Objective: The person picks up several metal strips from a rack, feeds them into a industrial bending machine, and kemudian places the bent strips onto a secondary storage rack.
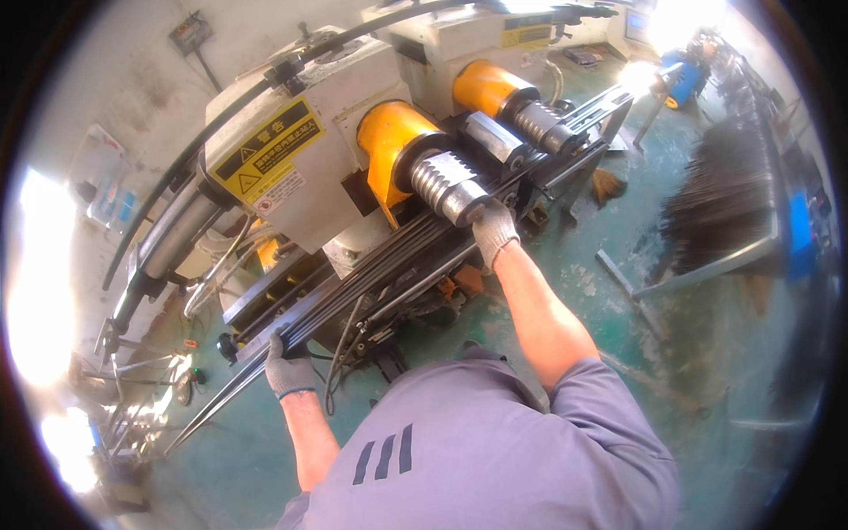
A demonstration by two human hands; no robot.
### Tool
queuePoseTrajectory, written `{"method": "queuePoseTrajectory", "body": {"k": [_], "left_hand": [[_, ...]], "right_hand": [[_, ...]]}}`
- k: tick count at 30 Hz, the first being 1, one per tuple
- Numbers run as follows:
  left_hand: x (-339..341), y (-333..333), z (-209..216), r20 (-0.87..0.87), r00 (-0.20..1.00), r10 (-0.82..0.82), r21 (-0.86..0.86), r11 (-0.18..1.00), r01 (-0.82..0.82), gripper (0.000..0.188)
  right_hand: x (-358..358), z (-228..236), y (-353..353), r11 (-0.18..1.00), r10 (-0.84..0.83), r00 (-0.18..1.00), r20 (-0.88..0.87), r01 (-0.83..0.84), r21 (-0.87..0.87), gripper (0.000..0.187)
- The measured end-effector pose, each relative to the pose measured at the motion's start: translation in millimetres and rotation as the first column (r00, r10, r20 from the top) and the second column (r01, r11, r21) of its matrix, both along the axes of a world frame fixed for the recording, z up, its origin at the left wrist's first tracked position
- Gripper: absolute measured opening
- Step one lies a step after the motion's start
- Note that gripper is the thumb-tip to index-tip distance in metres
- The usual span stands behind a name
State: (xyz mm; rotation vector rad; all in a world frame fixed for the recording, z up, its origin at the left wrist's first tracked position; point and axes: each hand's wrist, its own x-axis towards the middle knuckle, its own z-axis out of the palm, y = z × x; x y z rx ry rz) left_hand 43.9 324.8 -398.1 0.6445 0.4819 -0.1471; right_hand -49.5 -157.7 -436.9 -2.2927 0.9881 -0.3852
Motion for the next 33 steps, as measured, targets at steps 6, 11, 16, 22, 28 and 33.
{"method": "queuePoseTrajectory", "body": {"k": [6,11,16,22,28,33], "left_hand": [[-1,-18,8,0.165,0.979,-0.124,-0.204,0.966,0.157,0.029],[2,22,6,0.121,0.992,0.029,-0.117,0.993,-0.015,0.031],[-4,-4,3,0.000,0.994,0.106,0.053,0.993,-0.106,0.032],[-15,-74,12,0.042,0.997,-0.069,0.018,0.998,0.068,0.033],[5,-8,0,0.091,0.989,0.117,-0.080,0.991,-0.110,0.035],[13,-18,-16,0.086,0.990,0.115,0.028,0.993,-0.118,0.028]], "right_hand": [[0,-26,3,0.799,-0.368,0.771,0.520,-0.024,0.601,0.029],[1,-10,11,0.758,-0.311,0.851,0.424,-0.046,0.650,0.035],[11,-14,4,0.438,-0.625,0.615,0.482,-0.235,0.868,0.023],[9,-8,11,0.439,-0.676,0.554,0.486,-0.228,0.869,0.027],[-30,43,27,0.612,-0.539,0.754,0.375,0.044,0.790,0.047],[-74,1,5,0.576,-0.572,0.736,0.362,0.046,0.816,0.047]]}}
